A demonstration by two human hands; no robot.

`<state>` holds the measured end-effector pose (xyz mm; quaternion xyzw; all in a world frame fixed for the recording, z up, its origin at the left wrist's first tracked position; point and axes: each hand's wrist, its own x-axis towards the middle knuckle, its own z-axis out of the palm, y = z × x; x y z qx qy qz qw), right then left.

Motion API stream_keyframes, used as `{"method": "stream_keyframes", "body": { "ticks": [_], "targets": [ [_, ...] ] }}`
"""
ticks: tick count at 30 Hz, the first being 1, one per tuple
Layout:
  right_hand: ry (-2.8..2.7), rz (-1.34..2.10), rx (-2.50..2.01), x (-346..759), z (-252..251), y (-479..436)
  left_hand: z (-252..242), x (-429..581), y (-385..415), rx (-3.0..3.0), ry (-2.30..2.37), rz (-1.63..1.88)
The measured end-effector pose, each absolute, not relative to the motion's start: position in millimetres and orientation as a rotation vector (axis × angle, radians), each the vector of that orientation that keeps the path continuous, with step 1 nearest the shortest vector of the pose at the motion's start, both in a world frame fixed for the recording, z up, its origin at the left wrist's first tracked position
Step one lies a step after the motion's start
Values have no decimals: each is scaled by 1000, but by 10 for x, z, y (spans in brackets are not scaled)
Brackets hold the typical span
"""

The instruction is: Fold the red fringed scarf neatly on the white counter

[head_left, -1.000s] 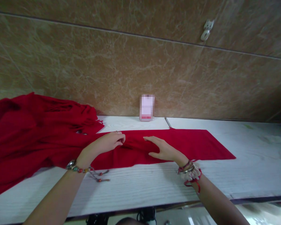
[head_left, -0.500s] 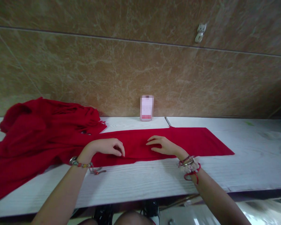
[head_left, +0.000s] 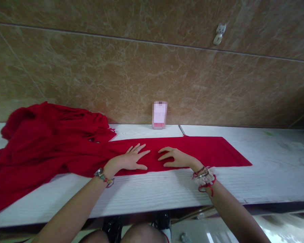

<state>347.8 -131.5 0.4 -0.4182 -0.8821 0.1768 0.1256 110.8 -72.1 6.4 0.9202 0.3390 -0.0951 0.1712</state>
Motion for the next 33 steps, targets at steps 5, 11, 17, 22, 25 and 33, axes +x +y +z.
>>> {"method": "stream_keyframes", "body": {
  "ticks": [5,11,17,22,25,33],
  "targets": [
    [-2562,528,-1197,3450,-12,-1328,101,1115,-790,2550,999,-447],
    [-2573,372,-1032,3279,-51,-1402,127,1096,-771,2557,1001,-448],
    [-2533,277,-992,3200,-31,-1454,226,1081,-816,2823,704,-146],
    [-2494,276,-1008,3208,-39,-1439,318,1101,-906,2940,551,-153],
    [-2435,374,-988,3227,-46,-1416,327,1090,-906,2935,559,-160],
    [-2315,667,-890,3341,-54,-1350,413,1015,-841,2788,511,-216]
  ]
}}
